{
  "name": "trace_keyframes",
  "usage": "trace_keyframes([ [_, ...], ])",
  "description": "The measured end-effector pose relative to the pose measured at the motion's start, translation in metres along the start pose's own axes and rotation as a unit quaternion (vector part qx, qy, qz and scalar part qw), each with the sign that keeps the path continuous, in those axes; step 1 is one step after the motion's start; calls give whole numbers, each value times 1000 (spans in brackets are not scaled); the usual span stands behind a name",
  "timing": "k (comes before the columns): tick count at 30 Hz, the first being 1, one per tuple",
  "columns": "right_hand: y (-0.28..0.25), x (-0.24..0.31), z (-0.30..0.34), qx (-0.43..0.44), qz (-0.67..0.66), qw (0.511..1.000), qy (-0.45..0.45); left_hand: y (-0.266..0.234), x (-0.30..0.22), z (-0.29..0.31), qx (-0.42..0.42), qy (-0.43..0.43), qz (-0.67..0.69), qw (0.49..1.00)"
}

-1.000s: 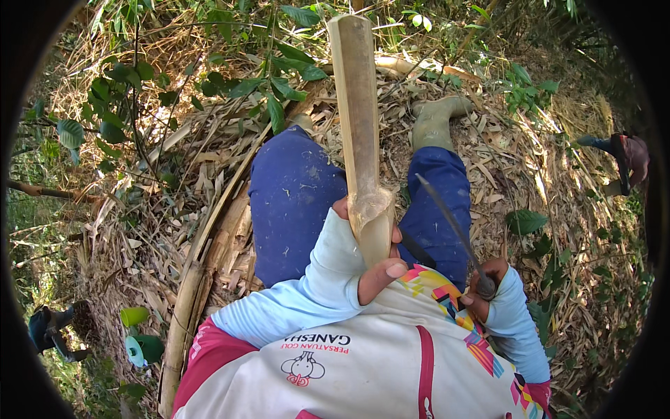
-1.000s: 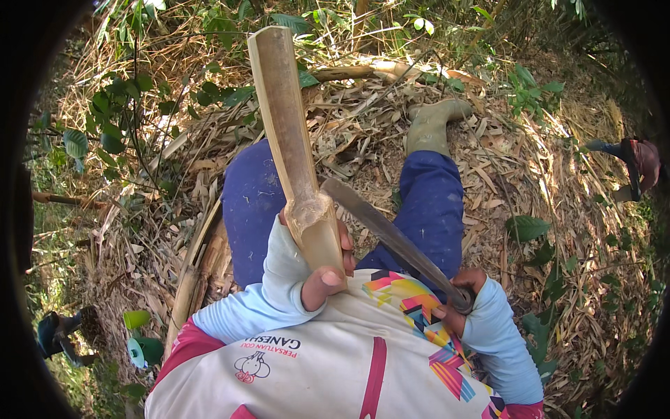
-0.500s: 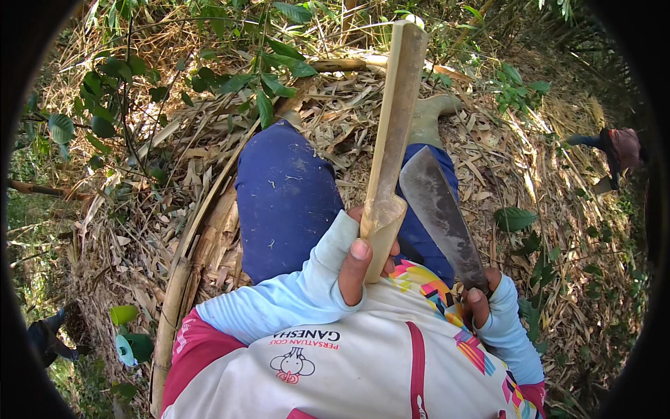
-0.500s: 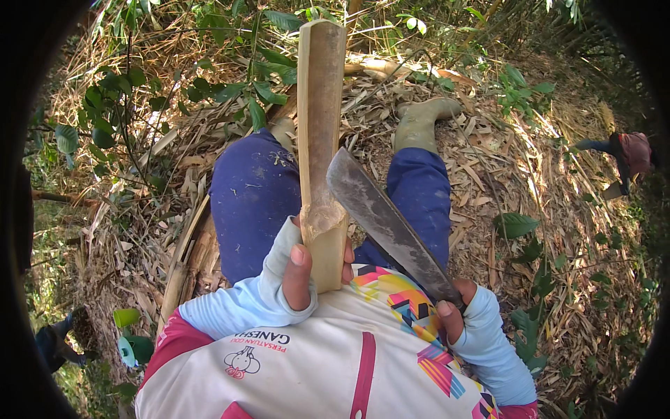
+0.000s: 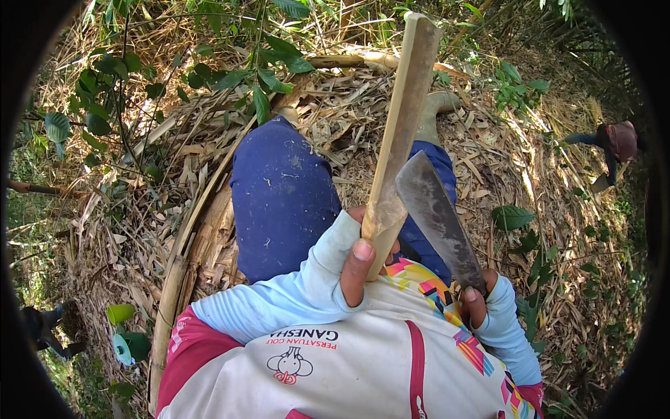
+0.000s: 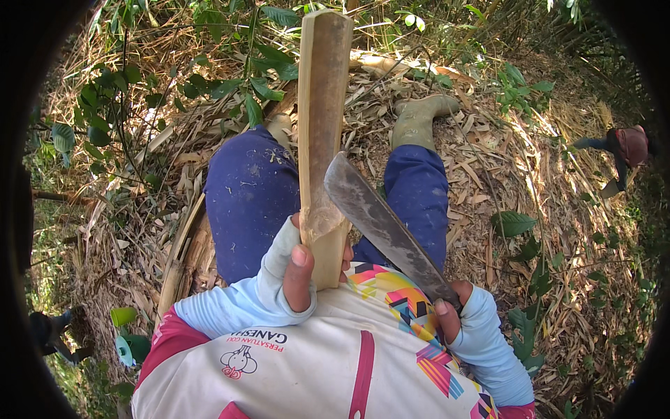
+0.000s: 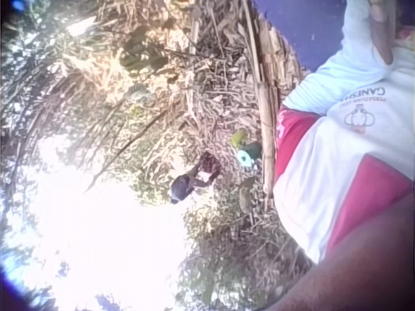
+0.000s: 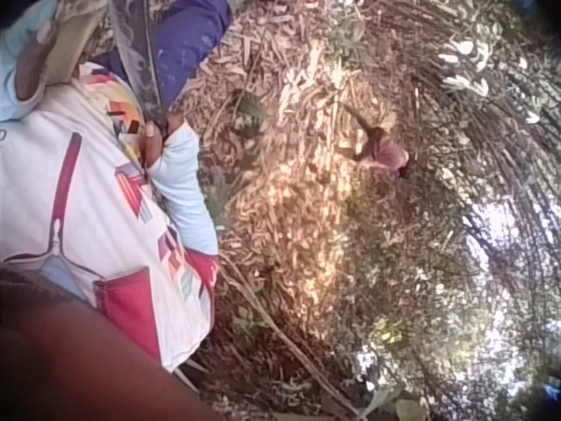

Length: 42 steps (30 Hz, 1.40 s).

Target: The person sits on the ground in a bamboo grove and uses a machete to split a long bamboo stalk lengthwise. They hold the stalk between their legs and repeatedly strike it with the blade to create a long, thin sliver. Another person is visible working in the background.

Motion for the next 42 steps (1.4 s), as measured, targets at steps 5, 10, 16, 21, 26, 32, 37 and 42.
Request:
trace_keyframes([
  [5,1,12,-3,-6,3,1000,-19,1,3,1,-26,-59,23,998],
  [10,0,6,0,3,-9,1000,-16,0,1,0,3,22,-5,1000],
  [16,1,10,0,-14,16,1000,-19,-1,-2,1,0,13,-12,1000],
  [21,0,3,5,0,75,997,-26,-1,-3,2,4,22,-8,1000],
  [26,0,6,7,19,101,995,0,-1,-2,2,12,39,-11,999],
  [32,5,21,0,51,36,996,56,1,3,4,-14,36,-16,999],
  [37,3,10,8,61,65,995,40,1,2,3,-5,53,-45,998],
  [42,5,-15,24,28,88,996,-2,6,4,5,-17,55,-19,998],
])
Point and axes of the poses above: each hand's wrist, its own z-axis away from the middle knuckle, its own y-axis out of the palm, x = y × z, the point moved 4 cm from there along -z, towards the middle knuckle, and after that the axes turned 12 degrees about -z, right-handed, at the moved point
